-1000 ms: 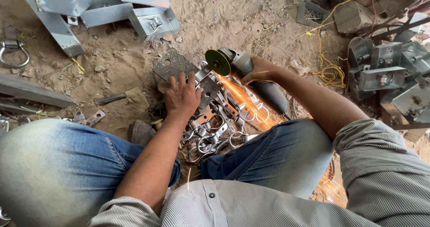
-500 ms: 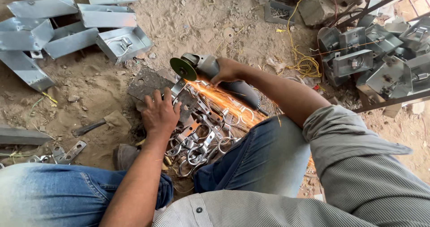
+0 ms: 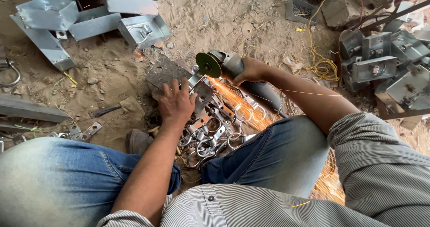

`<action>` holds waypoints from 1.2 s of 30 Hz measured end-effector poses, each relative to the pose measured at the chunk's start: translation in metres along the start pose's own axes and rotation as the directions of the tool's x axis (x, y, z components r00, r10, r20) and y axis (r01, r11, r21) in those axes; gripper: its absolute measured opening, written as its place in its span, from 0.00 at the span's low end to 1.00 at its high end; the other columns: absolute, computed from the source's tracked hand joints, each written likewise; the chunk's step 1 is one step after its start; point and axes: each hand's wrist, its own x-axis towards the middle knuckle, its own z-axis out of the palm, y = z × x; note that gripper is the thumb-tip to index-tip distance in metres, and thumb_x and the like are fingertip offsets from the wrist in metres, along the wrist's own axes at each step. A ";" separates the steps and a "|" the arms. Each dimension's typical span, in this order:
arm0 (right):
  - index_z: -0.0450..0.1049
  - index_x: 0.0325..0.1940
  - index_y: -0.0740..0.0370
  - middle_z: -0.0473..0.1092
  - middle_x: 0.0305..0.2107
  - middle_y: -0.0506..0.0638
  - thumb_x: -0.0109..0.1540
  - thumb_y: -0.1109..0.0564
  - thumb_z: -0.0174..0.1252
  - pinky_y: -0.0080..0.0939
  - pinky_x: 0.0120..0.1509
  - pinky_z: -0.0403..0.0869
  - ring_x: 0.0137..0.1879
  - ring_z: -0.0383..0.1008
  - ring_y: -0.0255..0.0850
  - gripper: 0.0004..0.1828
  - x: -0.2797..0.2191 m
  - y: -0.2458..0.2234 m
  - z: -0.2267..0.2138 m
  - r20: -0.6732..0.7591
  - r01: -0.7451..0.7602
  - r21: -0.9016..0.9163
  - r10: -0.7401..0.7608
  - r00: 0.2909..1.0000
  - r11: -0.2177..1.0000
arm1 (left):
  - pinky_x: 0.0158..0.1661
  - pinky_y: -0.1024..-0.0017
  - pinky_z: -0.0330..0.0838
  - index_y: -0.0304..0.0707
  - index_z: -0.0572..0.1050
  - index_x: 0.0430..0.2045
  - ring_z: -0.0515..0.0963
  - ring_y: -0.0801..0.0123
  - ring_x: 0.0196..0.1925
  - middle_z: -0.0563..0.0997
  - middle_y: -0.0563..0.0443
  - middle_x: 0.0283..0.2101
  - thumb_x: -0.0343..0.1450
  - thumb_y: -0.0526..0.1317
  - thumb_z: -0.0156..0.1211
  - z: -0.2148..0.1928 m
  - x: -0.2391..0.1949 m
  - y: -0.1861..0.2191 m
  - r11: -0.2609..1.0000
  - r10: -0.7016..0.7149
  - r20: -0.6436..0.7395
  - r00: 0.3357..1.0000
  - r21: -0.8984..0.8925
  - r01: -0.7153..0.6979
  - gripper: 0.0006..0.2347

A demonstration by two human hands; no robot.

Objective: The person uses an angle grinder to grind metal d-rings and small metal plates while sitting on the ground in a workshop.

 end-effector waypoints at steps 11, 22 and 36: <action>0.68 0.58 0.68 0.74 0.45 0.61 0.42 0.45 0.75 0.47 0.59 0.74 0.51 0.76 0.53 0.46 0.010 -0.020 -0.003 0.009 -0.004 0.141 0.002 1.000 0.990 | 0.33 0.61 0.82 0.45 0.64 0.62 0.71 0.47 0.59 0.70 0.42 0.59 0.71 0.58 0.59 -0.005 -0.004 0.002 0.999 0.019 -0.044 0.999 0.039 -0.017 0.29; 0.63 0.56 0.70 0.74 0.41 0.62 0.43 0.54 0.75 0.46 0.56 0.80 0.44 0.80 0.51 0.43 -0.021 -0.011 -0.021 -0.083 0.015 0.440 0.024 0.996 0.898 | 0.38 0.65 0.75 0.42 0.76 0.47 0.82 0.66 0.40 0.83 0.51 0.39 0.68 0.52 0.69 -0.043 0.009 0.007 0.893 -0.206 0.351 0.913 -0.314 0.322 0.19; 0.64 0.60 0.68 0.75 0.42 0.61 0.44 0.52 0.75 0.49 0.58 0.80 0.46 0.80 0.53 0.45 -0.026 -0.004 -0.010 0.038 -0.031 0.362 0.018 0.999 0.932 | 0.34 0.63 0.81 0.42 0.79 0.46 0.85 0.57 0.39 0.84 0.43 0.38 0.71 0.49 0.65 -0.038 0.008 0.015 0.930 -0.161 0.122 0.979 -0.313 0.192 0.15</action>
